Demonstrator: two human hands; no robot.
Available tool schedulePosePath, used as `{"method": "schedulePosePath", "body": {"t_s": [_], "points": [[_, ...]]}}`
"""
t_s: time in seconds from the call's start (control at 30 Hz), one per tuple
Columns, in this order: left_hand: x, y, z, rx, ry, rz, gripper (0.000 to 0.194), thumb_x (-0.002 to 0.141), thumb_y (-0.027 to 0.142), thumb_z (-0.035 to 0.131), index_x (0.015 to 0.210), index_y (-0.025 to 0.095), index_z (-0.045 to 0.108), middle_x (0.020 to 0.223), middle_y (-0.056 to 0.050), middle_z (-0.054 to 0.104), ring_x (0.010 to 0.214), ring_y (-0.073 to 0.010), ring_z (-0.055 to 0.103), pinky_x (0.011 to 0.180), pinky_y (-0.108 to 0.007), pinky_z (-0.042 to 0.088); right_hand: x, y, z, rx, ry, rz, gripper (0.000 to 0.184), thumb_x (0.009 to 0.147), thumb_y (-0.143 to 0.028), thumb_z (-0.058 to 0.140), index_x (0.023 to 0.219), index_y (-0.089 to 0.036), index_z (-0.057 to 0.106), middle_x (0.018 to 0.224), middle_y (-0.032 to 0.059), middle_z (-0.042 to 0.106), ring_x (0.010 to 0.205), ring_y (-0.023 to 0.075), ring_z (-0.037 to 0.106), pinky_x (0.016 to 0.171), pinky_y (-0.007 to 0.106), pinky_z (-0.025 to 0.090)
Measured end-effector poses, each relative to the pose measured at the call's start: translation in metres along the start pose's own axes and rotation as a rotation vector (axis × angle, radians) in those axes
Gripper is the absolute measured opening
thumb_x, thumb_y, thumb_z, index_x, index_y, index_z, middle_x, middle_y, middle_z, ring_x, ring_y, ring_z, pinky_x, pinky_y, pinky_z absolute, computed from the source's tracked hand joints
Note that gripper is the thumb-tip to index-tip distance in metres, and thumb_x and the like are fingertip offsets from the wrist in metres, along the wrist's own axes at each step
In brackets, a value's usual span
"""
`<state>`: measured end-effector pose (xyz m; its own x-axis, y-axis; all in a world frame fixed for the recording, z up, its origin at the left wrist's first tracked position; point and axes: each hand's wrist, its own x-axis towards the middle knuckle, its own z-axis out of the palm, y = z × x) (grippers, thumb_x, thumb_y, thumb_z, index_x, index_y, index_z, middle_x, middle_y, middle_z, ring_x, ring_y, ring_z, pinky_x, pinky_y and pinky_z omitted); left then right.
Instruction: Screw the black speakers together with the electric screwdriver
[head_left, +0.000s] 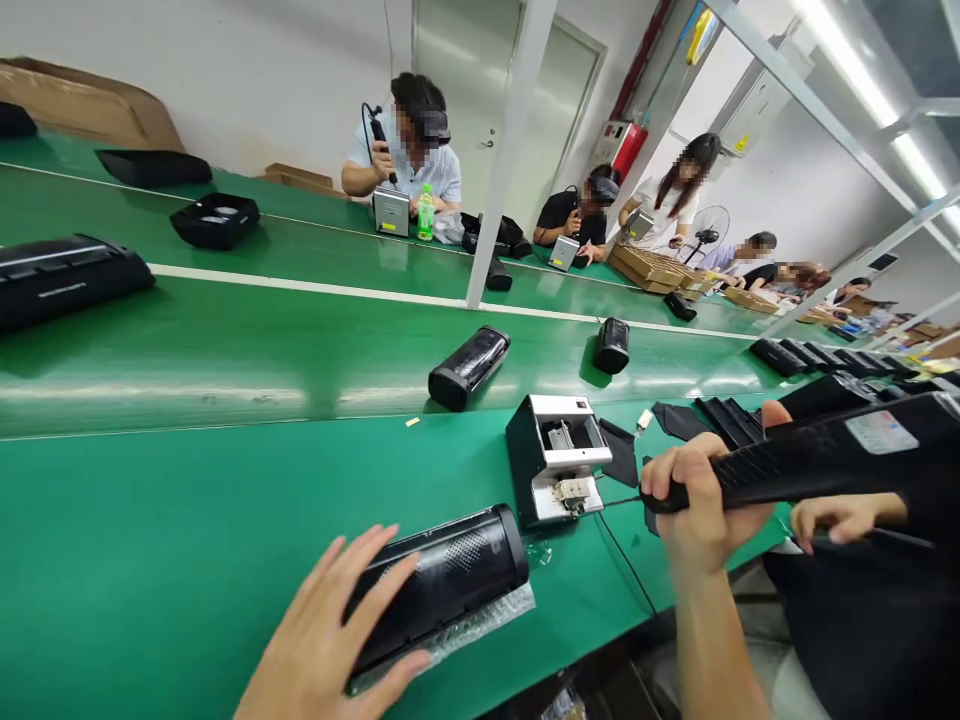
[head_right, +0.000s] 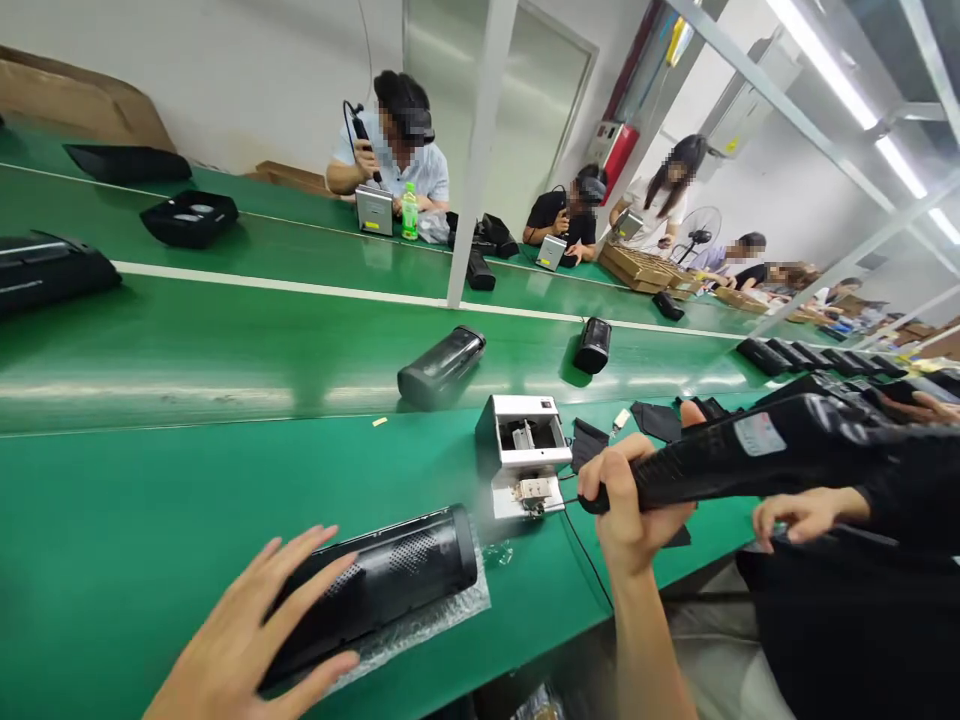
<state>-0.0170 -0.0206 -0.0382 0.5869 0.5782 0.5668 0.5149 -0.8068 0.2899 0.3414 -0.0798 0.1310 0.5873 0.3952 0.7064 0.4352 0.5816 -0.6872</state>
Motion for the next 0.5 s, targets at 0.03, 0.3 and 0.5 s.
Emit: {"method": "schedulePosePath", "body": {"t_s": [0.03,0.3,0.5], "points": [[0.014,0.007,0.003,0.034,-0.074,0.075,0.076,0.102,0.051,0.079,0.171,0.034,0.052,0.177,-0.011,0.053,0.158,-0.0400,0.057,0.136,-0.059,0.042,-0.001,0.009,-0.002,-0.004,0.005,0.001,0.062,0.100,-0.023,0.081,0.154,-0.032,0.051,0.069,-0.0148,0.060,0.041,0.0112,0.051,0.044,0.026,0.051],[0.076,0.033,0.033,0.122,-0.466,0.215,0.088,0.088,0.033,0.094,0.168,0.035,0.058,0.159,-0.020,0.068,0.132,-0.0437,0.074,0.104,-0.057,0.061,-0.024,0.029,0.009,0.023,-0.101,0.126,0.047,0.101,-0.024,0.082,0.138,-0.029,0.053,0.064,-0.0138,0.061,0.041,0.0120,0.051,0.044,0.026,0.049],[0.082,0.036,0.025,0.088,-0.517,0.204,0.078,0.097,0.047,0.089,0.168,0.034,0.058,0.160,-0.022,0.065,0.137,-0.0426,0.071,0.119,-0.068,0.055,-0.038,-0.019,0.001,0.172,-0.116,0.283,0.059,0.099,-0.021,0.082,0.149,-0.034,0.051,0.064,-0.0158,0.059,0.036,0.0117,0.046,0.039,0.025,0.045]]}}
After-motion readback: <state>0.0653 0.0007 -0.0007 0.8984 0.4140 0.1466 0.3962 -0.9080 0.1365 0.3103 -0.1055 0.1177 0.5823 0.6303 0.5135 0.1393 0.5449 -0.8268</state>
